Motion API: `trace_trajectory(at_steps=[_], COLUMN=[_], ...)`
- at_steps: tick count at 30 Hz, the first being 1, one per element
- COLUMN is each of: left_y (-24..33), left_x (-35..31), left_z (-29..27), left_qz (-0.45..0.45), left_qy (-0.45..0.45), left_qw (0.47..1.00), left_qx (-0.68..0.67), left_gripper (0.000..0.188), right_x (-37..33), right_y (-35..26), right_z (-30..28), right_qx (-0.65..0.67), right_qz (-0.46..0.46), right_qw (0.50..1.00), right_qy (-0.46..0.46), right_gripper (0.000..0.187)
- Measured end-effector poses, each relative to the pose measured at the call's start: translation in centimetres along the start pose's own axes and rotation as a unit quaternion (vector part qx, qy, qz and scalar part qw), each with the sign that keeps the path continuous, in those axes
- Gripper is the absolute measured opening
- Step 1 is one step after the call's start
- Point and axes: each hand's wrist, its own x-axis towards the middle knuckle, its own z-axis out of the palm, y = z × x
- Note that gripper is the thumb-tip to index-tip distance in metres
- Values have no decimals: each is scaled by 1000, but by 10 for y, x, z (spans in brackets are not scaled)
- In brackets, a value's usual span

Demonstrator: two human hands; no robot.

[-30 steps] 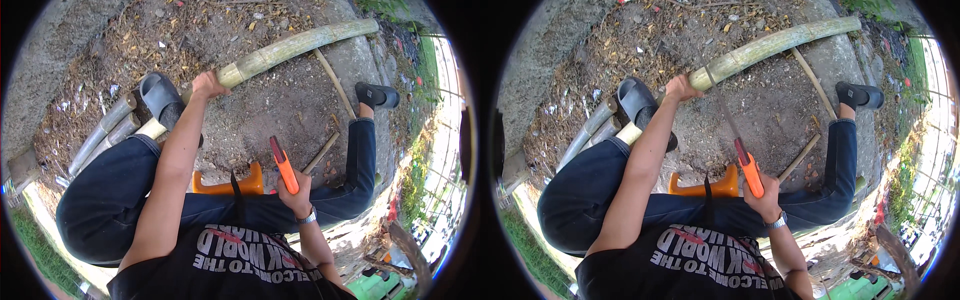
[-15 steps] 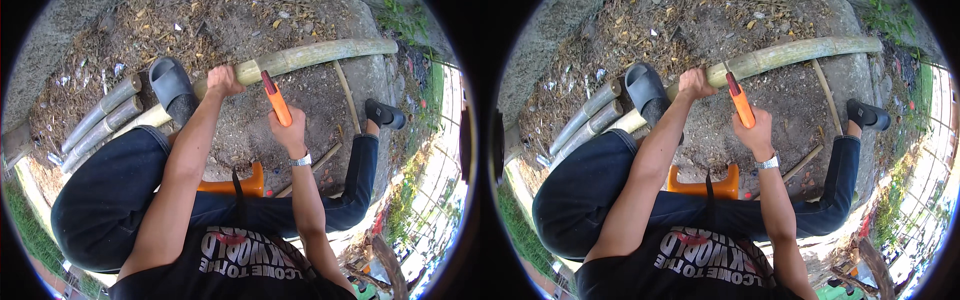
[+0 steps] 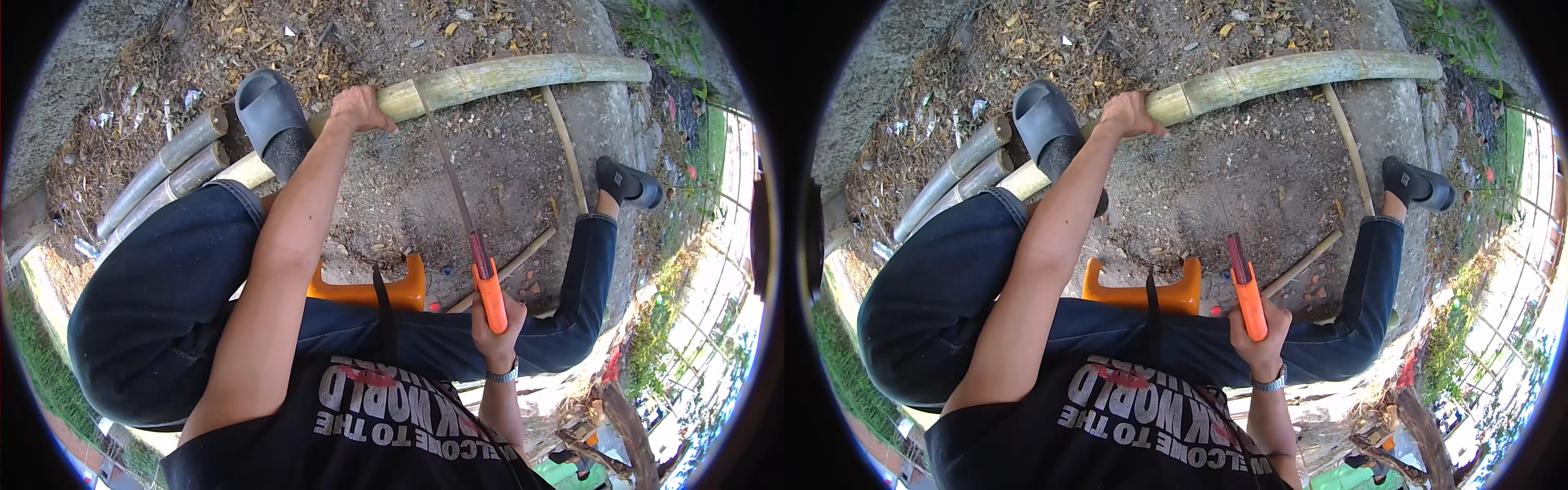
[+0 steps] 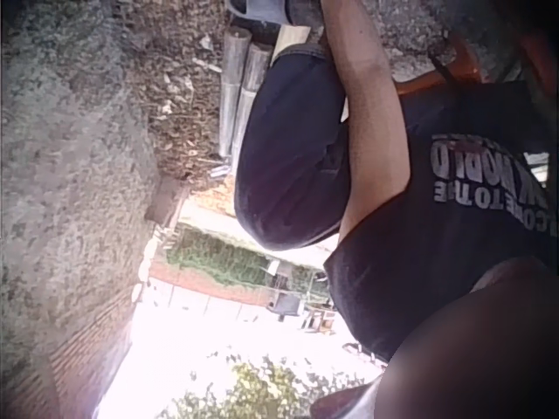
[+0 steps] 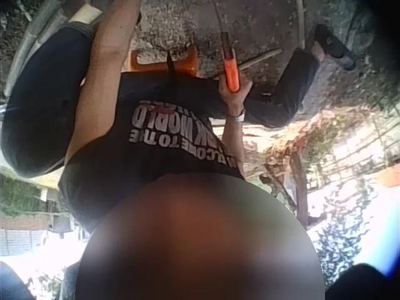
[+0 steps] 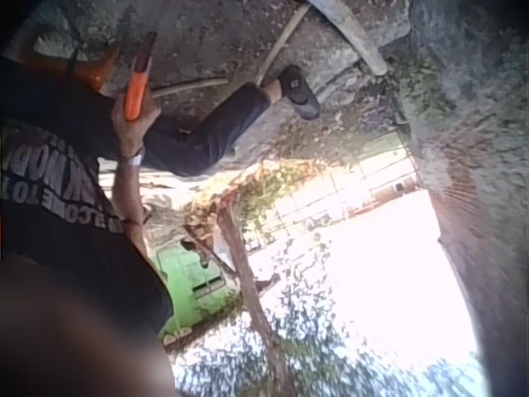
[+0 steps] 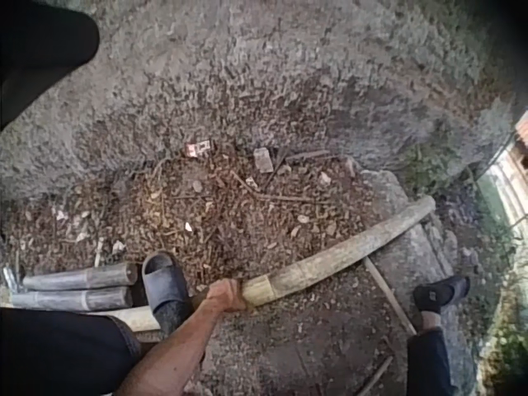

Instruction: Sawing through a piece of bamboo on the ground using a hand saw.

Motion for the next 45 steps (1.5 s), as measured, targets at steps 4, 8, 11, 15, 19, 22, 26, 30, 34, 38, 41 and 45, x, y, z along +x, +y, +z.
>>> trace_trajectory(at_steps=[4,8,11,15,19,22,26,30,34,38,41,45], left_y=[8,24,16,9,7,-2,2,4,0,-4,-1,0], left_x=[0,-10,-4,-2,-3,-5,-4,-4,1,4,2,-1], left_z=[9,19,-5,-3,-6,3,7,5,8,11,7,4], left_qz=[-29,-41,-37,-20,-14,-6,0,3,-3,0,2,-3], left_qy=[13,54,-5,35,19,75,82,54,44,73,61,44], left_qw=[999,997,999,999,1000,997,997,999,999,997,998,999], left_qx=[25,32,-22,15,-7,-11,-16,-3,8,-19,-21,-21], left_gripper=[91,83,84,84,90,96,93,94,97,95,95,96], right_x=[8,108,122,133,122,112,116,114,110,102,90,71], right_y=[-16,-5,-9,-4,-78,-83,-49,-17,-19,-21,-20,-21], right_z=[5,77,110,103,4,-8,9,38,53,50,35,11], right_qx=[30,4,17,60,57,22,7,37,-42,21,21,-17], right_qz=[-12,-85,-118,-118,-22,-92,-122,-82,-101,-75,-57,-68], right_qw=[999,996,992,990,997,993,991,996,994,997,998,997], right_qy=[24,20,29,40,37,64,60,26,24,30,23,10], right_gripper=[6,8,10,10,12,11,11,12,11,9,11,16])
